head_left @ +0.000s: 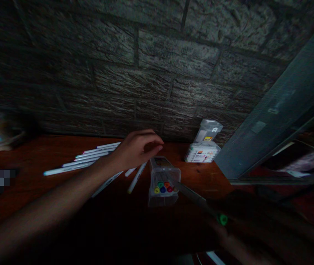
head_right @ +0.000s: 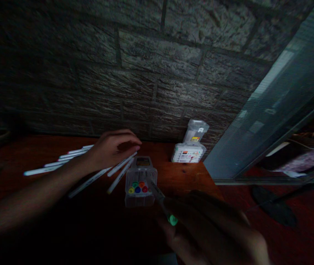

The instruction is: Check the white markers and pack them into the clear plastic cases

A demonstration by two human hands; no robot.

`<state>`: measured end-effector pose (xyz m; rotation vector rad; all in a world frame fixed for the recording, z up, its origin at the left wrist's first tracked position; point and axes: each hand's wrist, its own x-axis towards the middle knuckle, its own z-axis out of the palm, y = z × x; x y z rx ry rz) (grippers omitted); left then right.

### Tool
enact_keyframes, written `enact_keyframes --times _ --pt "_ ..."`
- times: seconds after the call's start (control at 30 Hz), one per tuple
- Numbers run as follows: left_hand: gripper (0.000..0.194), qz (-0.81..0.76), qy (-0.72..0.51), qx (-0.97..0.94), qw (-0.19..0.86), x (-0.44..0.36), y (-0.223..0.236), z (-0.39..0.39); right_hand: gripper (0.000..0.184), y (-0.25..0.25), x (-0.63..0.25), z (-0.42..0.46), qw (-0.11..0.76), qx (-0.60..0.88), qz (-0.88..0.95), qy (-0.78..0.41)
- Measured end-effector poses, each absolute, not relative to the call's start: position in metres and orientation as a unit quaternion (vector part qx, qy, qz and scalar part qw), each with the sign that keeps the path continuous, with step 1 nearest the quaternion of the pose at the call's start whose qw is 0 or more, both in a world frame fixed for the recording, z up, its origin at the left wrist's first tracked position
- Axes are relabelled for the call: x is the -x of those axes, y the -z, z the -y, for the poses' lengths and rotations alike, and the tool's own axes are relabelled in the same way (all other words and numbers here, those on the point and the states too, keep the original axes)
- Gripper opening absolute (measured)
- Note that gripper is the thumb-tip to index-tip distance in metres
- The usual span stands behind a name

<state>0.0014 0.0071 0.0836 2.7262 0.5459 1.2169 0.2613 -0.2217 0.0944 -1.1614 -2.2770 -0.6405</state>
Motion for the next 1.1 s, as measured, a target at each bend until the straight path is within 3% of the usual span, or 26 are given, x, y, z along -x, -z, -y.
enact_keyframes --times 0.13,0.3,0.57,1.1 --pt "0.010 -0.187 -0.396 -0.897 0.056 -0.001 -0.084 -0.006 0.026 -0.114 -0.233 0.208 0.255 0.426 0.854 0.158" --pt "0.011 -0.183 -0.394 -0.899 0.057 -0.001 -0.084 -0.007 0.039 -0.108 -0.220 0.188 0.285 0.417 0.858 0.098" --pt "0.012 -0.183 -0.394 -0.899 0.059 -0.001 -0.083 -0.008 0.012 -0.079 -0.221 0.166 0.234 0.449 0.862 0.027" --pt "0.012 -0.193 -0.387 -0.900 0.060 -0.001 -0.084 -0.008 0.012 -0.061 -0.226 0.147 0.211 0.474 0.855 -0.017"
